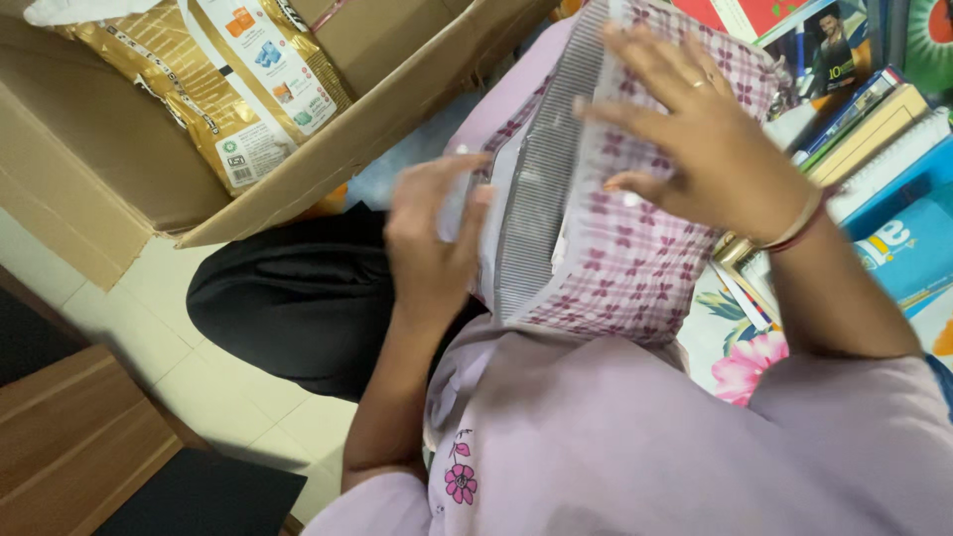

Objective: The person wipes the inside of a cardboard box with a white cloth. They then place a gold package and a pink patterned pouch into the box.

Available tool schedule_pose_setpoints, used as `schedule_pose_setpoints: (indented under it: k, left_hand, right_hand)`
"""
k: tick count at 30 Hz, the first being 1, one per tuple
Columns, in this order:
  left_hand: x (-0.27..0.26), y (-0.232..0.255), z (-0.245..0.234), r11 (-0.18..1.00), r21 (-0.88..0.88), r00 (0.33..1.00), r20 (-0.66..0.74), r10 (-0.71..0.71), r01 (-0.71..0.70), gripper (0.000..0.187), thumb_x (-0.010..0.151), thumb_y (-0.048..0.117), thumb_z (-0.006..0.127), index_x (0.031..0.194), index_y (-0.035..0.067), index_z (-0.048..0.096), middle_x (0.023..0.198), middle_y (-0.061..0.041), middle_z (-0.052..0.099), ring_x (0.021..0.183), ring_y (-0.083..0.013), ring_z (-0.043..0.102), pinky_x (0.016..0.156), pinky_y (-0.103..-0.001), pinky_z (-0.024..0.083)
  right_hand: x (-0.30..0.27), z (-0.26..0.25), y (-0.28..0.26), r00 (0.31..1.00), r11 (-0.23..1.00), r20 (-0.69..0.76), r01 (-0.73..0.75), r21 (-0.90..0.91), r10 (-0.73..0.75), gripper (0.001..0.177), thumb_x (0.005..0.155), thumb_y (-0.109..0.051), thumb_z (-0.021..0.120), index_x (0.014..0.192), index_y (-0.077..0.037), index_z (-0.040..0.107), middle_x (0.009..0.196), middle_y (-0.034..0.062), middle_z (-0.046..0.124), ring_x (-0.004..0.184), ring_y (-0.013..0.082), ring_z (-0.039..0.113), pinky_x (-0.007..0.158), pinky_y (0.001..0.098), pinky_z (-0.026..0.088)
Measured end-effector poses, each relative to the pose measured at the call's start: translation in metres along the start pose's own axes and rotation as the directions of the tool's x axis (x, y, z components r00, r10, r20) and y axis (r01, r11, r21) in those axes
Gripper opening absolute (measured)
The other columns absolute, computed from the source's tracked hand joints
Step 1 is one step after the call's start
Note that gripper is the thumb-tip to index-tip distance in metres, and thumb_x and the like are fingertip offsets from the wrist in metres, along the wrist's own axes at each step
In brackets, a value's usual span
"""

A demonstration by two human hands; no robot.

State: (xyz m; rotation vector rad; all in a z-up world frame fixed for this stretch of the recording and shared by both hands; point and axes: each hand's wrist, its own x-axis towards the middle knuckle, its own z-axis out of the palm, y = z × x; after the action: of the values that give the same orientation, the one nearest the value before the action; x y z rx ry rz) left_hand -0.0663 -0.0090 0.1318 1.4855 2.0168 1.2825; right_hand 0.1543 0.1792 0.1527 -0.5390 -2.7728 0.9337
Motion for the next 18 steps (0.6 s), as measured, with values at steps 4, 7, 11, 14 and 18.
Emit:
schedule_pose_setpoints:
  k: [4,7,11,14,18]
  left_hand:
    - [-0.021,-0.030,0.003,0.975,-0.093,0.979,-0.024,-0.205,0.202,0.051,0.096,0.011,0.073,0.139,-0.004,0.052,0.133,-0.022,0.062,0.120,-0.0321,0.061,0.096,-0.038,0.051]
    - [-0.042,-0.059,0.018,0.879,-0.319,0.933,0.074,-0.351,0.356,0.059,0.094,0.011,0.075,0.143,-0.006,0.046,0.130,-0.023,0.062,0.110,-0.0226,0.064,0.095,-0.033,0.052]
    - [-0.050,-0.066,0.024,0.642,-0.480,0.793,0.234,-0.563,0.598,0.039,0.100,0.008,0.069,0.135,-0.007,0.064,0.109,-0.025,0.071,0.087,-0.0133,0.059,0.074,-0.029,0.046]
    - [-0.051,-0.039,0.021,0.819,-0.221,0.843,0.246,-0.478,0.530,0.025,0.099,0.007,0.066,0.119,-0.006,0.072,0.105,-0.024,0.077,0.070,-0.0193,0.063,0.063,-0.032,0.049]
    - [-0.052,0.003,0.027,0.981,-0.066,0.967,0.169,0.192,-0.183,0.012,0.102,-0.002,0.057,0.105,-0.005,0.068,0.116,-0.025,0.072,0.119,-0.0378,0.071,0.110,-0.044,0.056]
  right_hand:
    - [-0.018,0.055,0.004,0.952,0.901,-0.079,-0.306,-0.307,0.296,0.099,0.085,-0.049,0.083,0.164,-0.010,0.036,0.173,0.0270,0.010,0.158,0.0553,0.006,0.122,0.0767,0.008]
    - [-0.046,0.079,0.007,0.888,0.825,-0.176,-0.459,-0.329,0.425,0.103,0.090,-0.053,0.081,0.167,-0.007,0.029,0.174,0.0278,0.008,0.158,0.0561,0.003,0.120,0.0779,0.003]
    - [-0.079,0.097,0.005,0.789,0.830,-0.378,-0.551,-0.087,0.484,0.108,0.093,-0.056,0.084,0.170,-0.008,0.025,0.176,0.0275,0.005,0.163,0.0556,0.003,0.133,0.0677,0.009]
    - [-0.094,0.106,0.005,0.652,0.787,-0.471,-0.592,0.173,0.595,0.119,0.090,-0.066,0.082,0.168,-0.004,0.017,0.173,0.0331,0.001,0.164,0.0556,0.007,0.136,0.0622,0.014]
    - [-0.100,0.119,0.015,0.644,0.758,-0.446,-0.639,0.133,0.621,0.117,0.090,-0.067,0.080,0.169,-0.005,0.020,0.172,0.0340,0.001,0.161,0.0558,0.016,0.133,0.0601,0.021]
